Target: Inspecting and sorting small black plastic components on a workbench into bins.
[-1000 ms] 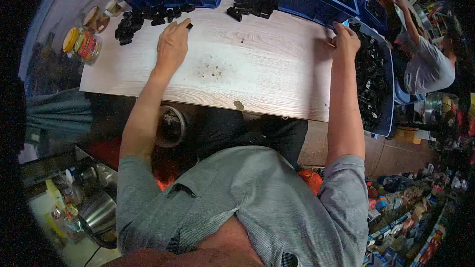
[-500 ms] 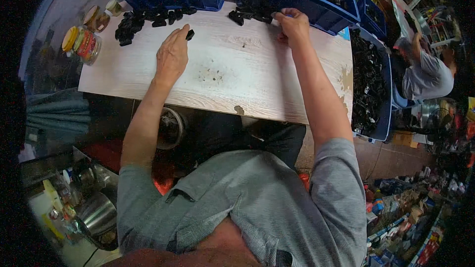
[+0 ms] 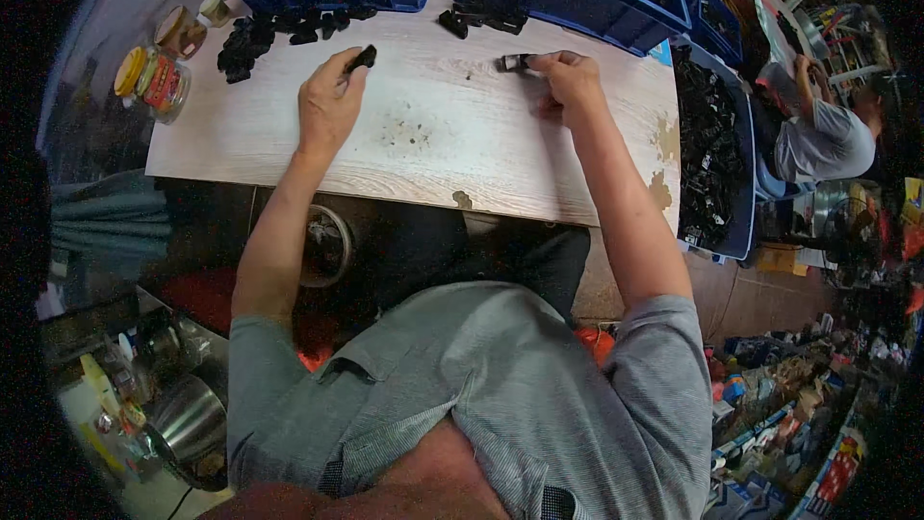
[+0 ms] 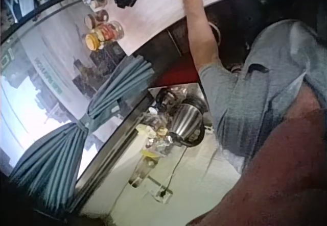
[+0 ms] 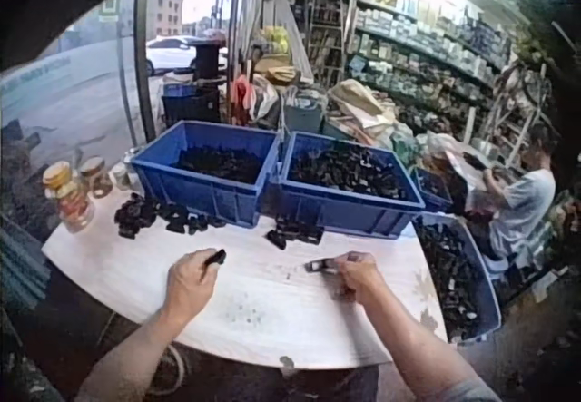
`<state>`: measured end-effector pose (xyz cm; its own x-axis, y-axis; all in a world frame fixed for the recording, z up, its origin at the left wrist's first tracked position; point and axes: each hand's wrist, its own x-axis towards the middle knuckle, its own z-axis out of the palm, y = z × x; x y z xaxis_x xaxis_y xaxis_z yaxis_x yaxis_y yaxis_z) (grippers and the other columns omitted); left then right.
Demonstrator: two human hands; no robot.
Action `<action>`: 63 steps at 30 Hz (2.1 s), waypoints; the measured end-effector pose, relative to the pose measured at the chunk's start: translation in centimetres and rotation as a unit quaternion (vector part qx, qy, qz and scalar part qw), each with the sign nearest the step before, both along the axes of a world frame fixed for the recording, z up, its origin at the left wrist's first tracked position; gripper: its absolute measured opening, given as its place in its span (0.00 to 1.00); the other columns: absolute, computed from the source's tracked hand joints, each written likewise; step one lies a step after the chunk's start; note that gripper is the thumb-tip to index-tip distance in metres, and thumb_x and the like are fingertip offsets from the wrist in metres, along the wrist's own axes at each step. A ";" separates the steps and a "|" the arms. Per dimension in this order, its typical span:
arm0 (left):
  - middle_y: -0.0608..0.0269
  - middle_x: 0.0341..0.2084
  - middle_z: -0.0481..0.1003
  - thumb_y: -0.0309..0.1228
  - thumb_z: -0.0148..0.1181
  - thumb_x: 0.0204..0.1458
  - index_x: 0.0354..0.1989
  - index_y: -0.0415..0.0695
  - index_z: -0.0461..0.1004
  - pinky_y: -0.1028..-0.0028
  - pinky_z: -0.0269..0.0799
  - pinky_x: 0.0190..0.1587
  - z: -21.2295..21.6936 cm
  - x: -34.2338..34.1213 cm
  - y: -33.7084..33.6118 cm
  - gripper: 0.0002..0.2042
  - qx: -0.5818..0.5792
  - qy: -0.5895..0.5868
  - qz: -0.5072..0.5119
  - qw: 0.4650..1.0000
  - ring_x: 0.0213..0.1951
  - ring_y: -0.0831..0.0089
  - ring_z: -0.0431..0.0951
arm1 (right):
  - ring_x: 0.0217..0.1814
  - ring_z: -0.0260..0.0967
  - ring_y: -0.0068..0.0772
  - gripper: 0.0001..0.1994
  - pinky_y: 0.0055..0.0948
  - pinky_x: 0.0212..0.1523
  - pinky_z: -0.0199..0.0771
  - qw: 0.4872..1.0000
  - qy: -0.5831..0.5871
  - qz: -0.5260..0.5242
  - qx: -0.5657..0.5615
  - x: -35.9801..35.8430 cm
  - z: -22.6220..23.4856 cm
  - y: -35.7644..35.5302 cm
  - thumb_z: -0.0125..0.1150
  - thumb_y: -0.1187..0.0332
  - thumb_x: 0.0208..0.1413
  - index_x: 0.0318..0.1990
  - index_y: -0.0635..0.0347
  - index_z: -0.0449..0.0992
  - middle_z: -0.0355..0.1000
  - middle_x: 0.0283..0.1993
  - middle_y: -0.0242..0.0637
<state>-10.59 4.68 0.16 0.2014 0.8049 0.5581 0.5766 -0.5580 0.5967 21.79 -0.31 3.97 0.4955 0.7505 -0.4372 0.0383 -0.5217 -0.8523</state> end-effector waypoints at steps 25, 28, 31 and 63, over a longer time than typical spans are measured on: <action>0.56 0.43 0.83 0.24 0.61 0.56 0.49 0.44 0.81 0.60 0.80 0.47 0.3 11.9 -0.2 0.12 0.075 0.078 -0.278 0.954 0.44 0.55 0.83 | 0.14 0.58 0.18 0.14 0.24 0.14 0.54 0.983 -0.024 0.175 0.043 -2.5 1.4 -3.1 0.72 0.72 0.50 0.45 0.56 0.79 0.67 0.18 0.25; 0.56 0.43 0.82 0.22 0.61 0.55 0.49 0.43 0.81 0.61 0.80 0.46 0.3 11.6 -0.6 0.13 0.076 0.041 -0.273 0.958 0.45 0.55 0.83 | 0.13 0.57 0.17 0.14 0.23 0.14 0.53 0.982 -0.015 0.179 0.056 -2.2 1.2 -2.9 0.72 0.73 0.50 0.44 0.56 0.79 0.67 0.17 0.25; 0.56 0.44 0.82 0.22 0.61 0.54 0.49 0.42 0.81 0.62 0.81 0.46 0.2 11.5 -0.6 0.14 0.073 0.042 -0.278 0.957 0.45 0.56 0.83 | 0.12 0.56 0.17 0.13 0.23 0.13 0.51 0.981 -0.015 0.185 0.050 -2.3 1.4 -3.1 0.72 0.73 0.50 0.44 0.57 0.79 0.67 0.17 0.25; 0.54 0.46 0.81 0.24 0.59 0.57 0.53 0.41 0.77 0.62 0.77 0.53 0.4 11.1 -2.1 0.15 0.123 0.158 -0.256 0.946 0.50 0.54 0.80 | 0.16 0.62 0.17 0.15 0.23 0.15 0.60 0.972 -0.025 0.221 0.071 -1.5 0.3 -3.0 0.71 0.72 0.52 0.47 0.61 0.80 0.72 0.23 0.27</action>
